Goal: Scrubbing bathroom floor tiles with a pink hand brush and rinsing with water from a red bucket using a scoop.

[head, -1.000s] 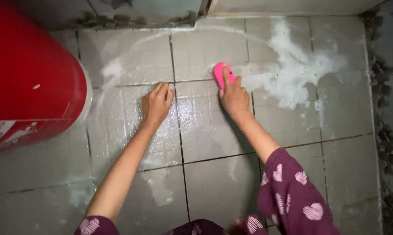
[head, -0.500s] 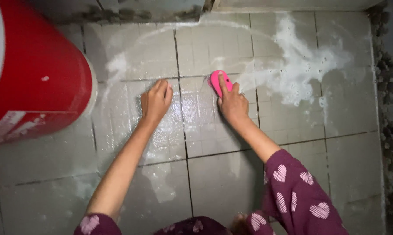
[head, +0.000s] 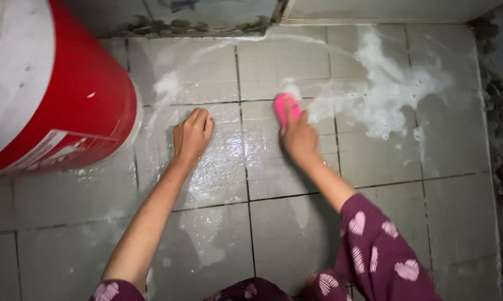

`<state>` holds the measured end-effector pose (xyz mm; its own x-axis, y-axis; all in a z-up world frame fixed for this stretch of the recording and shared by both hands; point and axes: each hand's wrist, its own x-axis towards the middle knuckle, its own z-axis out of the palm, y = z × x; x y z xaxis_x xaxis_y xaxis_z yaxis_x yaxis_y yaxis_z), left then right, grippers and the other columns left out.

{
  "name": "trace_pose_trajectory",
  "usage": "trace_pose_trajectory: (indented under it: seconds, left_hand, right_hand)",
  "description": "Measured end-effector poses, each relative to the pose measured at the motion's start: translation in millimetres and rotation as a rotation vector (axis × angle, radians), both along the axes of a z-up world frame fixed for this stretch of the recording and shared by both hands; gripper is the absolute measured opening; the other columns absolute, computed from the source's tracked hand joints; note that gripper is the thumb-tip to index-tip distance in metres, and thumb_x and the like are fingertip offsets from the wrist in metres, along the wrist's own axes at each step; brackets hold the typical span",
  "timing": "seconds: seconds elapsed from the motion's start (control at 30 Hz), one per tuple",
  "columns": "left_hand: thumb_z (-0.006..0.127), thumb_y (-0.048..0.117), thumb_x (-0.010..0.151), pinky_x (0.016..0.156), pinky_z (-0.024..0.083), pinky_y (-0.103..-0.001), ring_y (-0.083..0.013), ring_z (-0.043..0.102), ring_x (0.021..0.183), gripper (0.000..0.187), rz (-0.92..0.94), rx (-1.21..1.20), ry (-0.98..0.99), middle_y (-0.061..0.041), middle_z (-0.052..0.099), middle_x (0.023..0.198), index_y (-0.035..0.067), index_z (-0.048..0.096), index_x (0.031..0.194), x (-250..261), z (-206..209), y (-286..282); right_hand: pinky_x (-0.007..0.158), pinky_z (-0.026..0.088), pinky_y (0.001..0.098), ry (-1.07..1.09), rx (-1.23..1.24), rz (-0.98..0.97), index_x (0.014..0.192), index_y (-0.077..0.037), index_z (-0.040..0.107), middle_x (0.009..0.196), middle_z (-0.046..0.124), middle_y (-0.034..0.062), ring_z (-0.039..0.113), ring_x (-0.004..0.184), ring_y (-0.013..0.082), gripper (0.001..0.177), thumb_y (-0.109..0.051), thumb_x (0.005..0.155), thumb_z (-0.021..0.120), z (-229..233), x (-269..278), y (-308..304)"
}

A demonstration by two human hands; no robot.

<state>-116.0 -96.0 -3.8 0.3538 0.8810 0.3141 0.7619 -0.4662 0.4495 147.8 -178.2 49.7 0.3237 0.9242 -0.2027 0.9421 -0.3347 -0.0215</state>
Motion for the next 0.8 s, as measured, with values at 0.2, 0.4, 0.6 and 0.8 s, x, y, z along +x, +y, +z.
trace_pose_trajectory:
  seconds: [0.2, 0.4, 0.6, 0.8]
  left_hand:
    - [0.054, 0.022, 0.107, 0.053, 0.054, -0.043, -0.0313, 0.066, 0.064, 0.027, 0.054, 0.046, -0.056, -0.006, 0.053, 0.072, 0.014, 0.049, 0.082, -27, 9, 23]
    - [0.056, 0.022, 0.104, 0.053, 0.054, -0.046, -0.0337, 0.067, 0.065, 0.024, 0.068, 0.062, -0.02, -0.007, 0.054, 0.074, 0.015, 0.049, 0.083, -49, 23, 22]
    - [0.056, 0.03, 0.104, 0.054, 0.056, -0.041, -0.0273, 0.07, 0.067, 0.022, 0.006, 0.146, 0.066, -0.001, 0.057, 0.077, 0.021, 0.052, 0.084, -88, 52, 29]
    - [0.056, 0.03, 0.105, 0.054, 0.057, -0.044, -0.0315, 0.07, 0.065, 0.019, -0.12, 0.179, 0.067, -0.002, 0.059, 0.08, 0.021, 0.053, 0.088, -101, 68, 51]
  right_hand:
    - [0.065, 0.057, 0.055, 0.352, -0.239, 0.28, 0.141, 0.007, 0.036, 0.096, 0.067, 0.029, 0.072, 0.08, 0.05, 0.069, -0.042, 0.096, 0.057, -34, -131, -93]
    - [0.084, 0.053, 0.0591, 0.456, -0.294, 0.363, 0.127, -0.001, 0.063, 0.106, 0.07, 0.0288, 0.07, 0.099, 0.0481, 0.064, -0.056, 0.1, 0.045, -74, -128, -29]
    - [0.059, 0.058, 0.0572, -0.046, 0.344, 0.169, 0.149, -0.02, 0.053, 0.127, 0.054, 0.032, 0.071, 0.079, 0.0494, 0.052, -0.036, 0.099, 0.06, -81, -52, 106]
    - [0.078, 0.056, 0.0593, 0.22, 0.099, 0.14, 0.154, -0.022, 0.042, 0.136, 0.049, 0.028, 0.071, 0.095, 0.0494, 0.058, -0.034, 0.099, 0.056, -38, -127, 128]
